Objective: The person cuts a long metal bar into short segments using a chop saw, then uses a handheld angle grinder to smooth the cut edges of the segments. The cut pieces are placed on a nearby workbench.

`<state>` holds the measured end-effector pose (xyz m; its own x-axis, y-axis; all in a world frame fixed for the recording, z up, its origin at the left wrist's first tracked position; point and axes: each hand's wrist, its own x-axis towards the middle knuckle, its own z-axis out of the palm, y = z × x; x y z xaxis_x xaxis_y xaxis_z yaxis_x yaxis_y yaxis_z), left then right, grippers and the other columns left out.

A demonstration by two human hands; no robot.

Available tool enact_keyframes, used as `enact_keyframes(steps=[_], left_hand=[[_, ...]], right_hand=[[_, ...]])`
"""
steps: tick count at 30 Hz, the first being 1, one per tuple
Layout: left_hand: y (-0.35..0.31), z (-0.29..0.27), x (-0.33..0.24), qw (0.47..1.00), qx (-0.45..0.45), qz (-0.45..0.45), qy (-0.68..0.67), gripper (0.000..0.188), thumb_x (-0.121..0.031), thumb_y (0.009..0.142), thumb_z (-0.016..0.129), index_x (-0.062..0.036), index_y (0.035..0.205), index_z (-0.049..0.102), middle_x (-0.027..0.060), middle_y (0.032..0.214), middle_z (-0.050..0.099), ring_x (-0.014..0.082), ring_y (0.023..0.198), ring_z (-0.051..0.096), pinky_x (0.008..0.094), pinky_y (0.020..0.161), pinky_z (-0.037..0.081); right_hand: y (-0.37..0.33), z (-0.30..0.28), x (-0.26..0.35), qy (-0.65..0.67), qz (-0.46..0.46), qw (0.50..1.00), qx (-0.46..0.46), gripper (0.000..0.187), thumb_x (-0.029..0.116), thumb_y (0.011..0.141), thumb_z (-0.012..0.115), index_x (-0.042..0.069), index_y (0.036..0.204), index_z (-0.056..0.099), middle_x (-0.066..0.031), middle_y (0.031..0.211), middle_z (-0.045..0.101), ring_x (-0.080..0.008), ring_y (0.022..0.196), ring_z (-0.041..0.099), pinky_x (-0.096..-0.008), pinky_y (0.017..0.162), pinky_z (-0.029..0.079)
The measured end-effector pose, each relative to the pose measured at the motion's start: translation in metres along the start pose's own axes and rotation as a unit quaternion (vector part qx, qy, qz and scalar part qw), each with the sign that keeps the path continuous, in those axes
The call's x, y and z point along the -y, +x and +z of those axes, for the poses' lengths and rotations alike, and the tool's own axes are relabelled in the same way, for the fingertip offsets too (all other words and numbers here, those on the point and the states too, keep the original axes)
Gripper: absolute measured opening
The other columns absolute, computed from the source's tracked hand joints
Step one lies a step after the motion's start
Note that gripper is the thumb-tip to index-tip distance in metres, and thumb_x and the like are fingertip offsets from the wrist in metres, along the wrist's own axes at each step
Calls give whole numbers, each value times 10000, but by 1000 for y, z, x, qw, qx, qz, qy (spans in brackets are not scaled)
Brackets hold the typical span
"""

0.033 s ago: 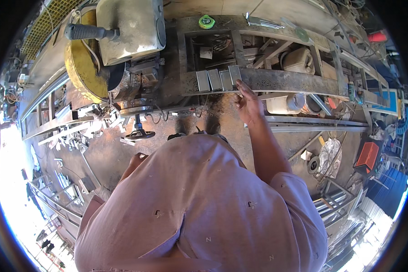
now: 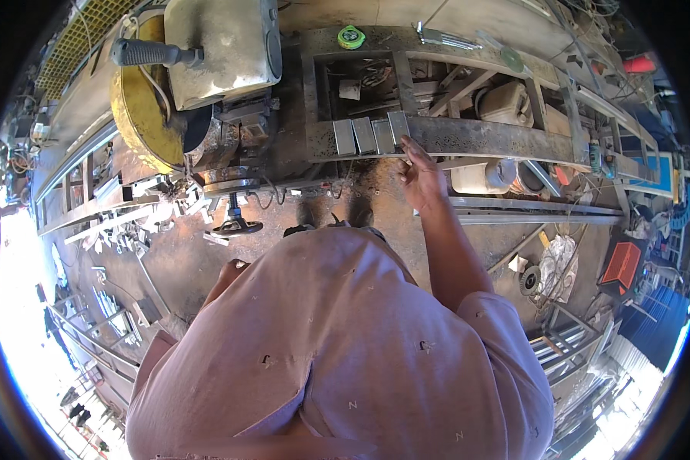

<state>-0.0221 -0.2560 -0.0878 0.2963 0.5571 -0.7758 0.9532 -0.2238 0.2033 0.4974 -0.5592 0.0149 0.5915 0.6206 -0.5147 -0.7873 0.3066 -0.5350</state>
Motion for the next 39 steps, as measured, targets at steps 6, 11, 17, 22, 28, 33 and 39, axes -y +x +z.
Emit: enact_keyframes(steps=[6,11,17,22,28,33,39], left_hand=[[2,5,25,1000,2,-15,-15,504,-528,900,753,-90,1151,772,224,1149,763,386,1113,724,463,948,566],[10,-16,39,999,-45,-7,-17,486,-512,894,769,-101,1154,774,226,1142,764,383,1100,728,465,942,568],[53,-129,37,956,-281,-31,-80,526,-528,893,718,-60,1125,775,218,1147,756,395,1114,712,478,961,550],[94,-254,-36,902,-375,77,-201,490,-467,895,715,-85,1195,777,196,1112,777,358,1055,743,423,947,560],[86,-330,-183,911,-368,151,-110,453,-466,982,623,-124,1245,764,180,1299,729,342,1174,716,426,1038,558],[93,-343,-245,970,-235,60,20,560,-419,950,610,-52,1369,668,173,1470,633,294,1381,598,463,1202,405],[111,-331,-256,978,-196,68,9,564,-331,941,601,-49,1428,630,155,1524,594,290,1450,533,519,1245,319]], right_hand=[[-4,-5,-5,-24,-6,1000,-10,455,197,1020,662,107,1459,587,9,1404,577,-131,847,545,-271,657,446],[-12,-10,-6,-70,-16,997,-13,486,286,993,691,145,1450,602,25,1337,639,-128,845,536,-277,682,427],[-42,-27,-5,-221,-25,957,-187,523,403,955,700,200,1431,621,55,1441,636,-128,883,496,-270,697,385],[-67,-56,-26,-294,15,912,-285,413,347,999,687,139,1354,655,1,1245,706,-123,829,585,-244,558,418],[-103,-90,-72,-455,94,838,-285,305,260,969,667,90,1222,673,-9,1013,666,-140,649,609,-263,484,430],[-140,-112,-93,-559,141,772,-268,300,263,971,671,83,1211,678,-26,1020,676,-151,687,622,-277,522,445],[-159,-125,-109,-593,151,742,-275,296,268,974,675,74,1198,684,-46,1028,688,-164,734,637,-293,567,463]])
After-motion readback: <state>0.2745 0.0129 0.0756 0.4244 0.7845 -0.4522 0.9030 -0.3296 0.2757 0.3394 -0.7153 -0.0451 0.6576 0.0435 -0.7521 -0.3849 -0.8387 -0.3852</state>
